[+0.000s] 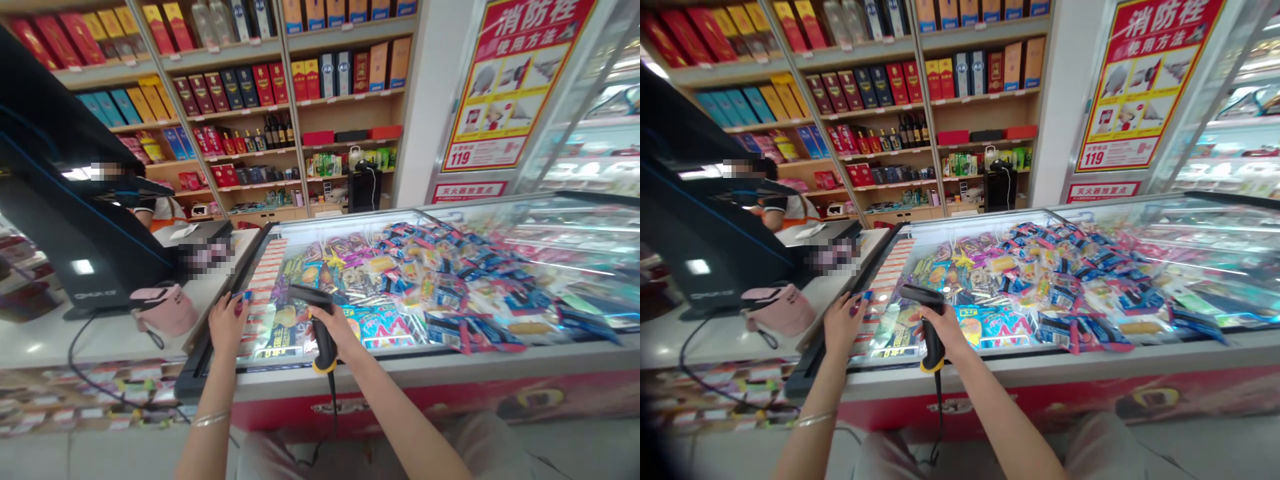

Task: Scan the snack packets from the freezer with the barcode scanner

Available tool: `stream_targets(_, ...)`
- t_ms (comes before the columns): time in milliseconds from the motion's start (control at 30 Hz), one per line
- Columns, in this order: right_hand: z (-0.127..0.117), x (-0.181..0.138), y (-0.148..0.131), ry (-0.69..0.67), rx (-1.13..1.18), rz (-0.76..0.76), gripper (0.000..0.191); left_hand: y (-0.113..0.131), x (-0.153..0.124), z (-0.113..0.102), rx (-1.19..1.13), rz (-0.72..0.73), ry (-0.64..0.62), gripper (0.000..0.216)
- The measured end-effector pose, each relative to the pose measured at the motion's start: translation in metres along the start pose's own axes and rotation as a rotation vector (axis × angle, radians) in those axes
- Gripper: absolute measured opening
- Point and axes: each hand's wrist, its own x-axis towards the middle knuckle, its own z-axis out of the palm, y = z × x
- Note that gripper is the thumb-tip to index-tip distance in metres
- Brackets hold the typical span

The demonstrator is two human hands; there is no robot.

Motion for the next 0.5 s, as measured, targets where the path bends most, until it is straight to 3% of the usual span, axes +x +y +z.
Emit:
stream_targets(100, -0.033, -0.014, -0.037, 0.058, -0.014, -0.059, 0.031, 0.008, 0.008, -0.002, -0.02, 0.03, 0.031, 0.039)
stream_targets(200, -0.074, -0.031, -0.075, 0.149, -0.049, -0.126, 0.027, 0.039, 0.02, -0.003, -0.091, 0.085, 0.048, 0.039)
stream_targets(300, -0.114, -0.05, -0.109, 0.29, -0.048, -0.216, 0.025, 0.095, 0.033, -0.001, -0.205, 0.157, 0.028, 0.036)
stream_targets(500, -0.177, -0.081, -0.148, 0.454, -0.112, -0.274, 0.028, 0.236, 0.043, 0.01, -0.436, 0.319, -0.094, 0.031)
